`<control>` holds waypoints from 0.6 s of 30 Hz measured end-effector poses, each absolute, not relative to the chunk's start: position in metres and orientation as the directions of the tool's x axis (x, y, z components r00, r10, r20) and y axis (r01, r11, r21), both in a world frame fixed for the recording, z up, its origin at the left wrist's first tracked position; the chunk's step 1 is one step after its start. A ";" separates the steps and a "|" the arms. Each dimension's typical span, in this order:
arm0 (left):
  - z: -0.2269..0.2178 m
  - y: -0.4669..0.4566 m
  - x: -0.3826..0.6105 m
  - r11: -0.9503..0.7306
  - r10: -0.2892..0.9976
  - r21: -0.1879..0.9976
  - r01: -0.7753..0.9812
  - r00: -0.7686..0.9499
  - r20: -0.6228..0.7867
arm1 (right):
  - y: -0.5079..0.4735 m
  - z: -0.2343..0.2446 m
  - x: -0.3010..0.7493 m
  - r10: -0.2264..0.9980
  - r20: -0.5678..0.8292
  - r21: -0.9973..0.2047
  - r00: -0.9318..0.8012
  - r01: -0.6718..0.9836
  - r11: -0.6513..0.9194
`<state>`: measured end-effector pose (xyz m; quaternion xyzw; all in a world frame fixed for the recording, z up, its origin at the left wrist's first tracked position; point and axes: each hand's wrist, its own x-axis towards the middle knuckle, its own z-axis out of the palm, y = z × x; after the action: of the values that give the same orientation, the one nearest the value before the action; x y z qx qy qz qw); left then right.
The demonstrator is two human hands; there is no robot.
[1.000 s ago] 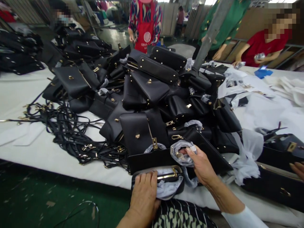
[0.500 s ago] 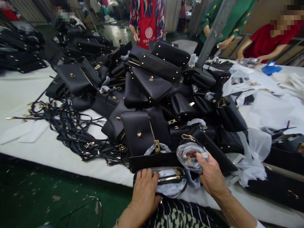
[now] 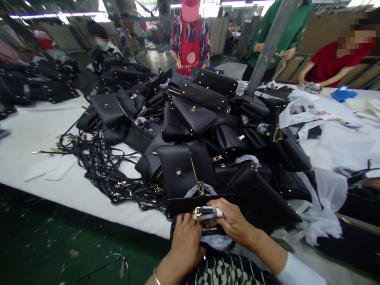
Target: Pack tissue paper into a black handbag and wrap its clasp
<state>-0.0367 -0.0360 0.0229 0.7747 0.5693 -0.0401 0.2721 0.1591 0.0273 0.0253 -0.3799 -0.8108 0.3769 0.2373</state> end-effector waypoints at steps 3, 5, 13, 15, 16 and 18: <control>0.022 -0.042 -0.039 -0.229 0.859 0.398 0.888 0.377 -0.345 | 0.026 0.012 0.146 0.865 0.063 -0.655 -0.497 0.634 0.412; 0.020 -0.045 -0.040 -0.246 0.847 0.411 0.878 0.401 -0.350 | 0.027 0.005 0.138 0.868 0.103 -0.544 -0.486 0.703 0.459; 0.013 -0.038 -0.040 -0.143 0.887 0.455 0.879 0.318 -0.335 | 0.038 -0.005 0.129 0.933 0.054 -0.440 -0.355 0.831 0.341; 0.016 -0.031 -0.039 -0.134 0.869 0.445 0.886 0.321 -0.377 | 0.039 0.000 0.131 0.936 0.017 -0.451 -0.352 0.833 0.322; 0.018 -0.027 -0.038 -0.144 0.855 0.439 0.887 0.335 -0.397 | 0.038 0.005 0.132 0.930 -0.019 -0.473 -0.366 0.823 0.314; 0.023 -0.023 -0.039 -0.169 0.834 0.440 0.882 0.366 -0.412 | 0.035 0.016 0.139 0.895 -0.109 -0.547 -0.433 0.778 0.309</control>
<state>-0.0387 -0.0228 0.0226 0.7636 0.5620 -0.0377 0.3157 0.1389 0.0352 0.0162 -0.5215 -0.8018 0.2708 0.1081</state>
